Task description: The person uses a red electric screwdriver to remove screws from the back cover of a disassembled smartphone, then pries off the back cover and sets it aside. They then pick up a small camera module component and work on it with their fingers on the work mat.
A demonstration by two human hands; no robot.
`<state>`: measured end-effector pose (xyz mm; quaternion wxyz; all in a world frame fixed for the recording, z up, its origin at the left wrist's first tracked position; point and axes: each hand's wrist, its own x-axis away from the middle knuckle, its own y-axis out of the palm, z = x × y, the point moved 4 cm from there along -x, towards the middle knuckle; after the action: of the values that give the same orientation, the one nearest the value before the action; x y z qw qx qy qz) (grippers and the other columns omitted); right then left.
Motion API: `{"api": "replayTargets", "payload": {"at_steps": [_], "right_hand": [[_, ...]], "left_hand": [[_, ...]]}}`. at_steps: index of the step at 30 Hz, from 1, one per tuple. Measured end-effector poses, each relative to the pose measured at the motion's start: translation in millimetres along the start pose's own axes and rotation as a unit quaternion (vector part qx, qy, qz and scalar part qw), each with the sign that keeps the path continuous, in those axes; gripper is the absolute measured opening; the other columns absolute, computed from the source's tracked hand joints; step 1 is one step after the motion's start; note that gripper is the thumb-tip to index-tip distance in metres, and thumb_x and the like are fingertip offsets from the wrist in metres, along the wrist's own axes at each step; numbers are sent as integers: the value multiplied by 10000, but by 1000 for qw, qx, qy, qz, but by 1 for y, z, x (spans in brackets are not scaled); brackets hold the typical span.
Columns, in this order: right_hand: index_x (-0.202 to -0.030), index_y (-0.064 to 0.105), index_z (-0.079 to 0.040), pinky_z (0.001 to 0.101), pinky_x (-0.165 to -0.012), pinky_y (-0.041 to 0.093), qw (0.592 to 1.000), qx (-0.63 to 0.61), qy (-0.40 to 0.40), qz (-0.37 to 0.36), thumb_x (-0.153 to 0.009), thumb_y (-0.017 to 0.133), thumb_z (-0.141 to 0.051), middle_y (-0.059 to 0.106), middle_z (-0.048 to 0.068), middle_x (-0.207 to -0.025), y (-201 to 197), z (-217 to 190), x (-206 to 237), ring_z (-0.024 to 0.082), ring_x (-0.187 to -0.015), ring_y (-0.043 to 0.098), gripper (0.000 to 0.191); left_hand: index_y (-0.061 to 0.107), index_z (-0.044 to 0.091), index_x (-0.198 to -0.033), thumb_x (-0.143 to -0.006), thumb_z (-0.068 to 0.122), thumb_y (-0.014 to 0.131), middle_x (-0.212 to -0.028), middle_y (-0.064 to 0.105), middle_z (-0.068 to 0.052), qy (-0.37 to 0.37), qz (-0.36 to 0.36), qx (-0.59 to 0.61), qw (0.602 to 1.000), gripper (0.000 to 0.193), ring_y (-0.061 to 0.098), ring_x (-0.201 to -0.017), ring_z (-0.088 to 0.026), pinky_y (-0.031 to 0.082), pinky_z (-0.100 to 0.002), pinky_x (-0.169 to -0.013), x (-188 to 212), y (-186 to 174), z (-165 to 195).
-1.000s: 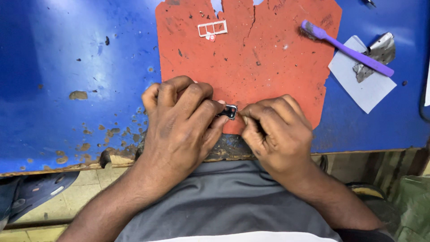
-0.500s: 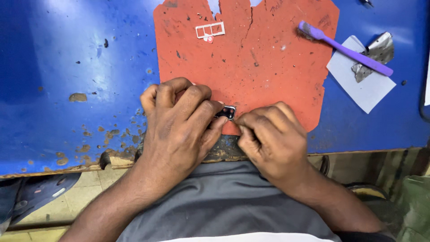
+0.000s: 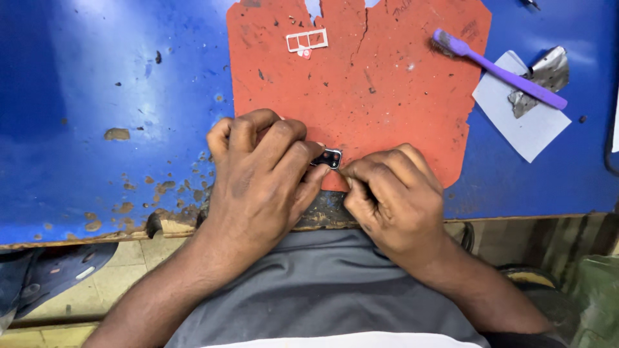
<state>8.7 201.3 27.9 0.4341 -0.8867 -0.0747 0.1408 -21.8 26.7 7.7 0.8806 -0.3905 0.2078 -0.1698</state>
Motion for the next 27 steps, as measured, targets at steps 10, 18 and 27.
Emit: {"api": "replayTargets", "payload": {"at_steps": [10,18,27], "right_hand": [[-1060,719,-6,227,-672,539,992,-46,101,57,-966,734,28,680,83,-1000,-22,12,4,114,-759,660,101],[-1097,730,6,271,-738,537,996,-18,75,49,-988,754,38,703,99,-1021,-27,13,3,159,-884,673,117],[-1077,742,-11,293,-710,534,994,-26,93,53,-948,771,36,698,101,-1000,-26,10,-6,182,-858,682,140]], "left_hand": [[653,60,-1048,-1003,313,781,-1075,573,-100,-11,73,-114,991,286,539,-1056,-296,334,-509,-956,10,3,14],[710,80,-1172,-917,89,757,-1193,625,-45,-8,23,47,999,259,544,-1152,-280,345,-487,-1007,1,-13,12],[727,133,-1217,-751,94,778,-1410,534,-106,46,-95,9,994,471,416,-1353,-358,284,-555,-1071,-21,-21,-2]]}}
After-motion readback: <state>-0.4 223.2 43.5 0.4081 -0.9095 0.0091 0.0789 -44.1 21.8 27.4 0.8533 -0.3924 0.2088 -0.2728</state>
